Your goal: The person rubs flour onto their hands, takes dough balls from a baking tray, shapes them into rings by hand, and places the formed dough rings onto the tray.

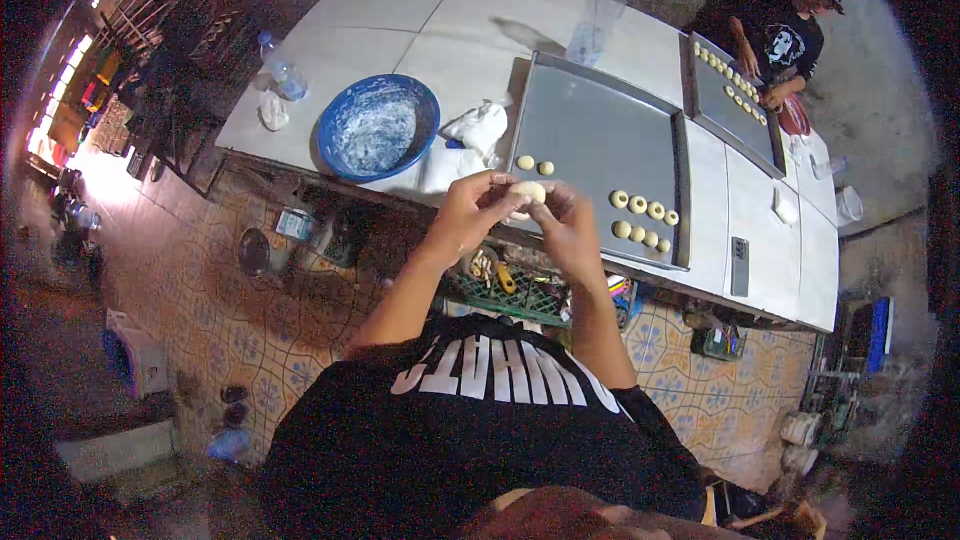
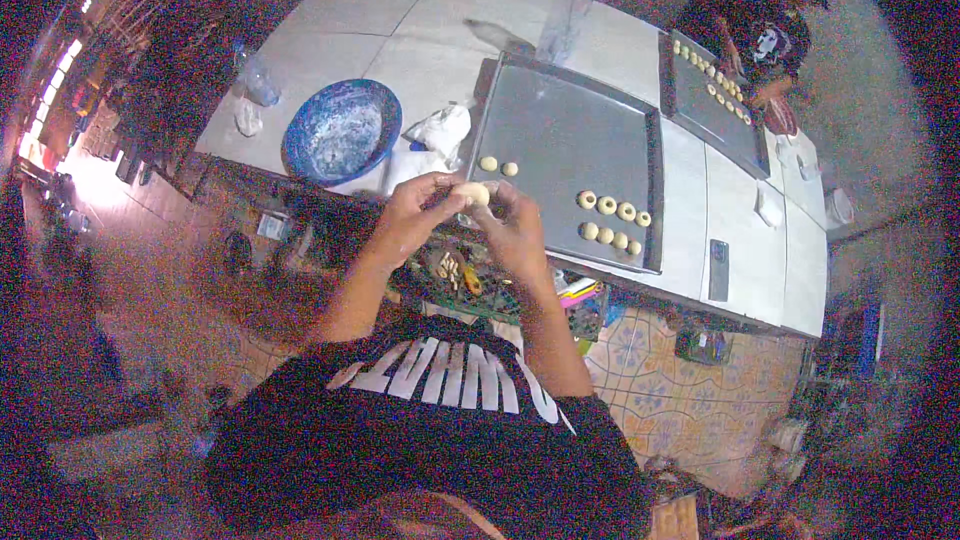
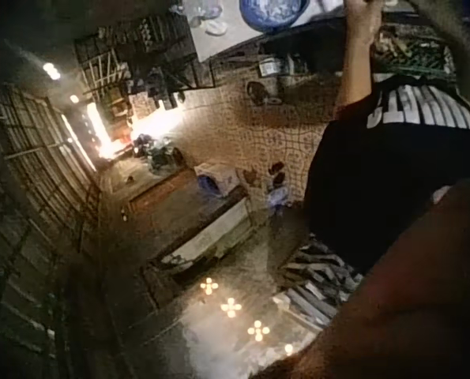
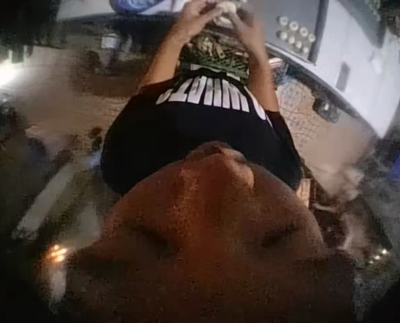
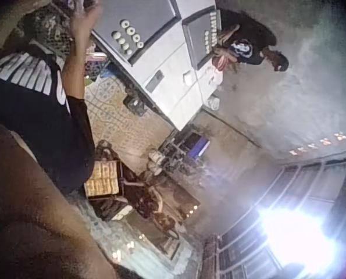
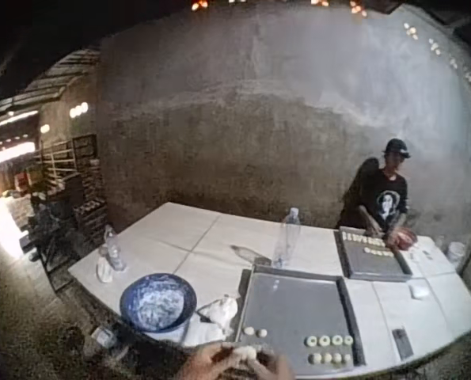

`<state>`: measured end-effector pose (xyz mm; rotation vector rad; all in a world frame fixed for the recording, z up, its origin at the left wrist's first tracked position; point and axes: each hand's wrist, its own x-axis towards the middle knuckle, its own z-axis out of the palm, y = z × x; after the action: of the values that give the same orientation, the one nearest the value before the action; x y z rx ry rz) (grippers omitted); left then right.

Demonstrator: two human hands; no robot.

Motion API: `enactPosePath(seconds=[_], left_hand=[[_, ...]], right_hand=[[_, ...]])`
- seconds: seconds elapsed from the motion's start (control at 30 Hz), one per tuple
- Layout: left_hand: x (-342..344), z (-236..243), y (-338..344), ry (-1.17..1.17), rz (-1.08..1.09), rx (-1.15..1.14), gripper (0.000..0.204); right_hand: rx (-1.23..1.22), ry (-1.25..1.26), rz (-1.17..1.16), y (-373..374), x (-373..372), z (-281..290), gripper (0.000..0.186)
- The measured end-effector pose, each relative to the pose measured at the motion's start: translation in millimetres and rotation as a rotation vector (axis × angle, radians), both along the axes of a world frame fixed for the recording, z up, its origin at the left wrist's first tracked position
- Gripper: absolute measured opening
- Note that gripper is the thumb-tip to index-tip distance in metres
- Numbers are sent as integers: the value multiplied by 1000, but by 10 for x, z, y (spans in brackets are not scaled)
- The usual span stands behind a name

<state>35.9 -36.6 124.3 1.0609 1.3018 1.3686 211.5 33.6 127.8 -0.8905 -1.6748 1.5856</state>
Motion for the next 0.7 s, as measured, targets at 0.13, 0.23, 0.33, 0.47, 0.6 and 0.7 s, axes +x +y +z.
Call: enactPosePath(seconds=[0.13, 0.23, 0.33, 0.47, 0.6, 0.7], left_hand=[[-95, 56, 7, 192, 7, 90, 34], [-187, 95, 23, 195, 0, 79, 30], [-280, 125, 58, 245, -59, 49, 29], [-336, 138, 89, 362, -47, 97, 27], [-351, 143, 93, 246, -60, 109, 25], [-386, 141, 97, 254, -108, 123, 27]], right_hand=[[318, -183, -80, -38, -101, 104, 30], [533, -181, -172, -76, -183, 209, 38], [647, -250, -222, -93, -254, 276, 42], [718, -286, -193, -27, -273, 269, 35], [617, -253, -80, 71, -232, 204, 28], [438, -162, -89, 88, -242, 169, 29]])
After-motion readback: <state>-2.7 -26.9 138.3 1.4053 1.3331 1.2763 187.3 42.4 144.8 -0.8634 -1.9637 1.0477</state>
